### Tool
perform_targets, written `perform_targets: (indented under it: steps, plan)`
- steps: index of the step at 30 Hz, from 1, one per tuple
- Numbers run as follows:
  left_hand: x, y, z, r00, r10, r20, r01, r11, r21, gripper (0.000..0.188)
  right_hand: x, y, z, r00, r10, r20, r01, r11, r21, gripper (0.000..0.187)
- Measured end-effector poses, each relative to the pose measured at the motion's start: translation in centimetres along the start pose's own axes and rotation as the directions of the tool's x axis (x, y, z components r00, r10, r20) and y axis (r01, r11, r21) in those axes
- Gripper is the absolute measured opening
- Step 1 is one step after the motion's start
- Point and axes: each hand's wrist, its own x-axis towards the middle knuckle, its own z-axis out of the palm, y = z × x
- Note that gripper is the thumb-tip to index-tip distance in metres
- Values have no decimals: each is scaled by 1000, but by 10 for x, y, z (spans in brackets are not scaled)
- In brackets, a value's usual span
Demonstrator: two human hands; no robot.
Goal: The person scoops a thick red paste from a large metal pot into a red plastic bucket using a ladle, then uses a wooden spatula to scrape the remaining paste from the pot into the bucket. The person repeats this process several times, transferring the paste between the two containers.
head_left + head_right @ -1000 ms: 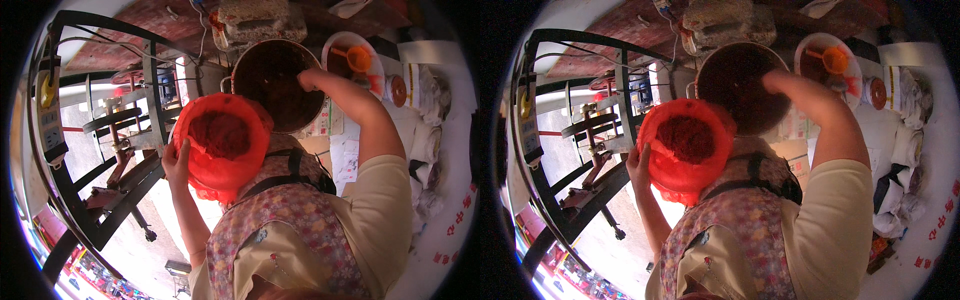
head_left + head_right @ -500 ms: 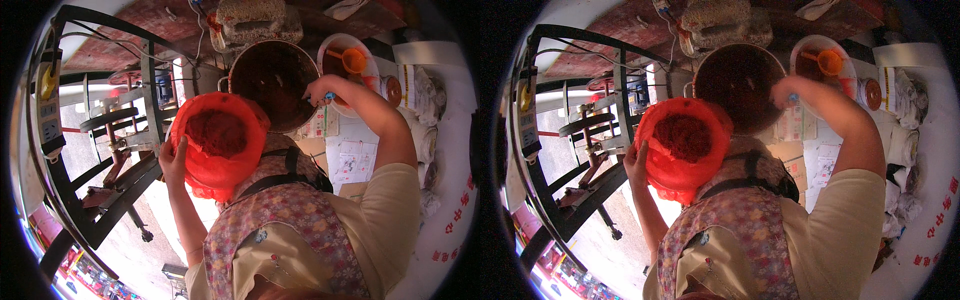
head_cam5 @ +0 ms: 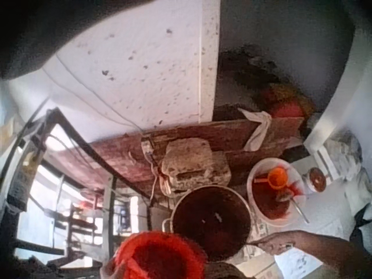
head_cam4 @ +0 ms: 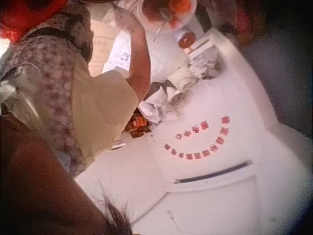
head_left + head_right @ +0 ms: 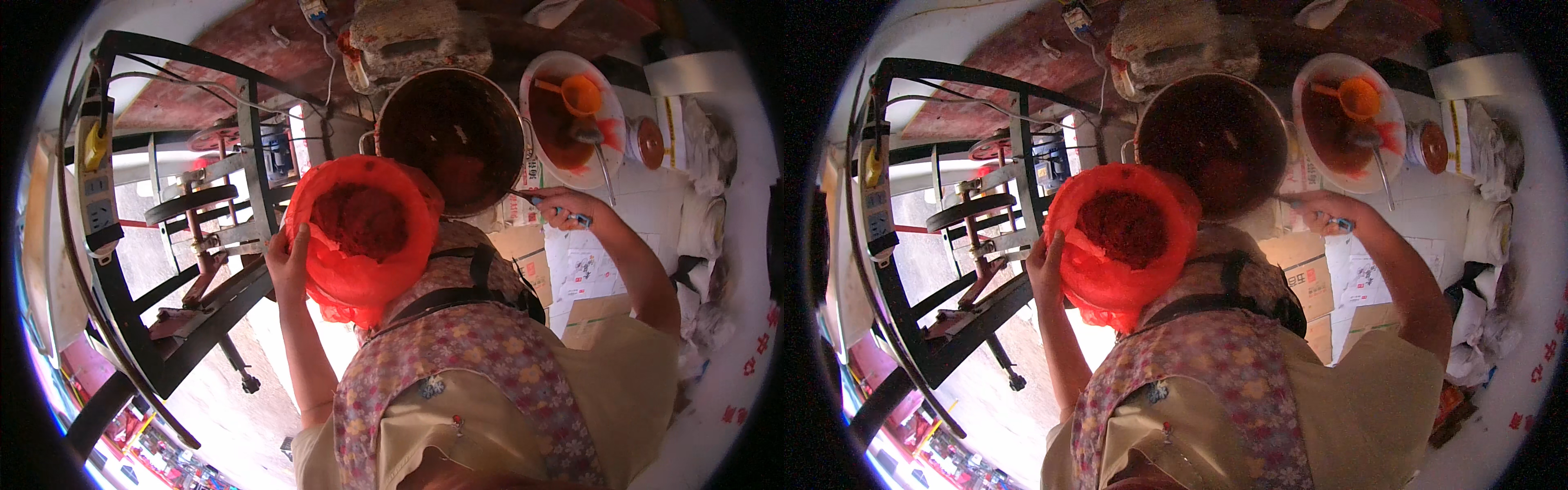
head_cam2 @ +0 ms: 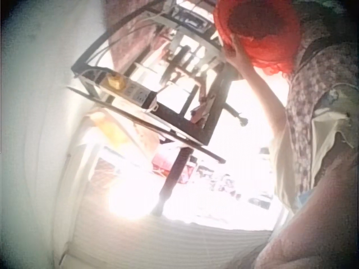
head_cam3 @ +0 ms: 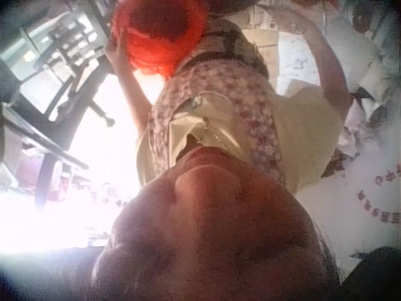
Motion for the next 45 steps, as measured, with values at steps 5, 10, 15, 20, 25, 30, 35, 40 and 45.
perform_targets:
  steps: [5,10,15,20,25,30,35,40,45]
  plan:
    - [3,-2,-1,999,15,43,-14,1000,-24,34,-27,46,29,974,-226,-14,223,943,247,53]
    - [3,0,-3,999,28,47,-28,1000,5,35,-64,61,75,903,-423,-75,429,877,214,55]
    - [3,4,-5,997,35,70,-40,997,71,34,-96,80,125,850,-522,-70,521,853,-30,60]
    - [6,-1,-4,999,5,35,-6,999,37,35,-33,104,151,633,-756,165,581,322,-748,58]
    - [9,-6,-8,996,21,84,-23,999,28,37,24,122,138,573,-803,165,155,-91,-984,57]
    - [13,-5,-5,994,52,92,-52,999,2,36,8,129,119,554,-788,269,120,-244,-962,55]
    - [10,-4,-6,996,30,87,-29,999,-13,34,10,127,125,500,-823,270,227,-176,-958,51]
    - [6,1,-5,996,5,93,-1,999,-49,32,5,116,127,579,-784,225,218,-118,-969,47]
    - [4,4,-4,996,18,82,-17,1000,-13,32,-24,97,124,664,-739,109,299,130,-945,45]
